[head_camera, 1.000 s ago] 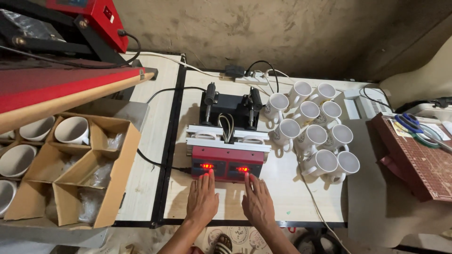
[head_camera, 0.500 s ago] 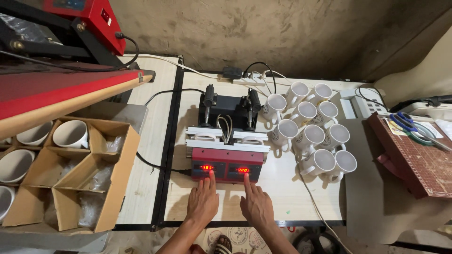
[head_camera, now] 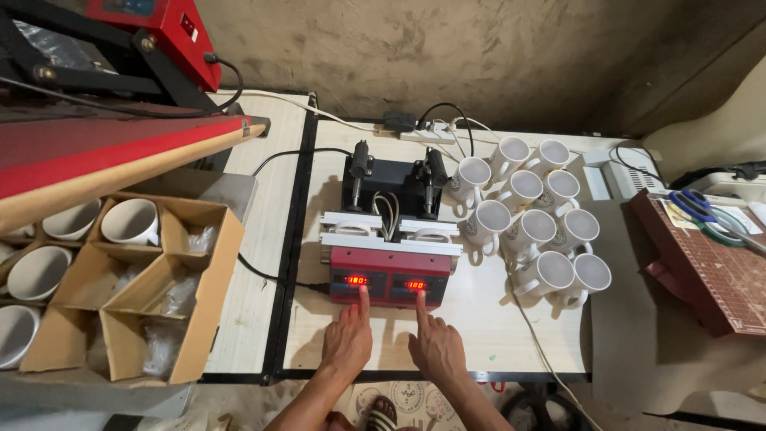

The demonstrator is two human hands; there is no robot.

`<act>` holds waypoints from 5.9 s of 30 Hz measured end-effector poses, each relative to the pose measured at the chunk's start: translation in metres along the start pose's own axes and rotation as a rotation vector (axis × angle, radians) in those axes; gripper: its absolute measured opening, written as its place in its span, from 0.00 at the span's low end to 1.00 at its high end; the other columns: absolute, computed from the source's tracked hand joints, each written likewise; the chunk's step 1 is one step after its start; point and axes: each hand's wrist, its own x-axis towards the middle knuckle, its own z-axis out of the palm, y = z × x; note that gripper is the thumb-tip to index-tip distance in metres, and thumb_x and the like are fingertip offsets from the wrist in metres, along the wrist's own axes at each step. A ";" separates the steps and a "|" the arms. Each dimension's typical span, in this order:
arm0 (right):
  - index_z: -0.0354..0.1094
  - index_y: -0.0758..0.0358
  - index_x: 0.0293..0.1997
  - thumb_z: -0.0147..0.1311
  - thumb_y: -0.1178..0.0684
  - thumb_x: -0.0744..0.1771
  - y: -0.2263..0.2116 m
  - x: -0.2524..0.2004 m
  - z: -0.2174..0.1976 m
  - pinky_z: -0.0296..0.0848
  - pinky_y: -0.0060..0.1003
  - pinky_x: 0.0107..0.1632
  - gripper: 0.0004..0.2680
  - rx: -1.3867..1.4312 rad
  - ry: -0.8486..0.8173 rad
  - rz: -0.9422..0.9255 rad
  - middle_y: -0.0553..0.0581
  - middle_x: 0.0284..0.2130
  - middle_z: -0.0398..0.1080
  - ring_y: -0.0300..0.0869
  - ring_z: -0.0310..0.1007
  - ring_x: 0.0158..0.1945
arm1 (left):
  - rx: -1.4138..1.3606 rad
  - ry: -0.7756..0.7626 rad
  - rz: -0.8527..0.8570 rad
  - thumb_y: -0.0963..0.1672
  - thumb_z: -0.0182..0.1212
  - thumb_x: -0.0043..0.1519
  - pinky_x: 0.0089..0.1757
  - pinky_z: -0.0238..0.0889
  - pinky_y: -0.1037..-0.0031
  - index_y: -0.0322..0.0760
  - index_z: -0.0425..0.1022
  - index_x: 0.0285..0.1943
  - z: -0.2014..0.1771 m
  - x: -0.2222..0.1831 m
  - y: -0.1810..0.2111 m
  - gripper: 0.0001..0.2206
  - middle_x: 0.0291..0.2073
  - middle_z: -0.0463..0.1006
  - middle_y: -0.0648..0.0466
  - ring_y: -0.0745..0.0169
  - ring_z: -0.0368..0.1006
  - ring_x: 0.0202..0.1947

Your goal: Sorting and collecting printed stickers and decals from the floor and placing them into a plastic bag.

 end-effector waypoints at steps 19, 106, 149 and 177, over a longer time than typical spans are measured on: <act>0.67 0.61 0.35 0.61 0.50 0.63 0.032 -0.171 0.095 0.72 0.50 0.35 0.08 0.637 0.115 0.262 0.60 0.26 0.75 0.55 0.75 0.32 | -0.401 0.000 0.152 0.43 0.62 0.60 0.38 0.69 0.55 0.36 0.77 0.41 0.045 -0.111 -0.014 0.06 0.38 0.80 0.46 0.39 0.76 0.39; 0.55 0.68 0.67 0.71 0.35 0.57 0.291 -0.231 0.868 0.69 0.54 0.56 0.38 0.085 0.541 1.084 0.76 0.58 0.63 0.64 0.66 0.59 | -0.401 0.084 0.463 0.47 0.60 0.63 0.45 0.66 0.50 0.30 0.76 0.41 0.705 0.065 -0.048 0.12 0.41 0.78 0.34 0.30 0.73 0.46; 0.69 0.78 0.48 0.59 0.58 0.66 0.299 -0.223 0.883 0.77 0.38 0.35 0.11 1.561 0.653 0.873 0.66 0.38 0.78 0.45 0.78 0.34 | -0.604 -0.024 0.387 0.46 0.58 0.64 0.44 0.67 0.57 0.28 0.76 0.45 0.719 0.066 -0.046 0.13 0.39 0.80 0.36 0.38 0.76 0.43; 0.62 0.75 0.57 0.49 0.54 0.72 0.249 -0.160 0.750 0.78 0.38 0.46 0.12 1.900 0.757 0.441 0.64 0.48 0.74 0.43 0.76 0.45 | -1.670 -0.737 0.101 0.44 0.63 0.60 0.52 0.74 0.58 0.29 0.67 0.67 0.695 0.048 -0.011 0.25 0.56 0.77 0.44 0.50 0.76 0.55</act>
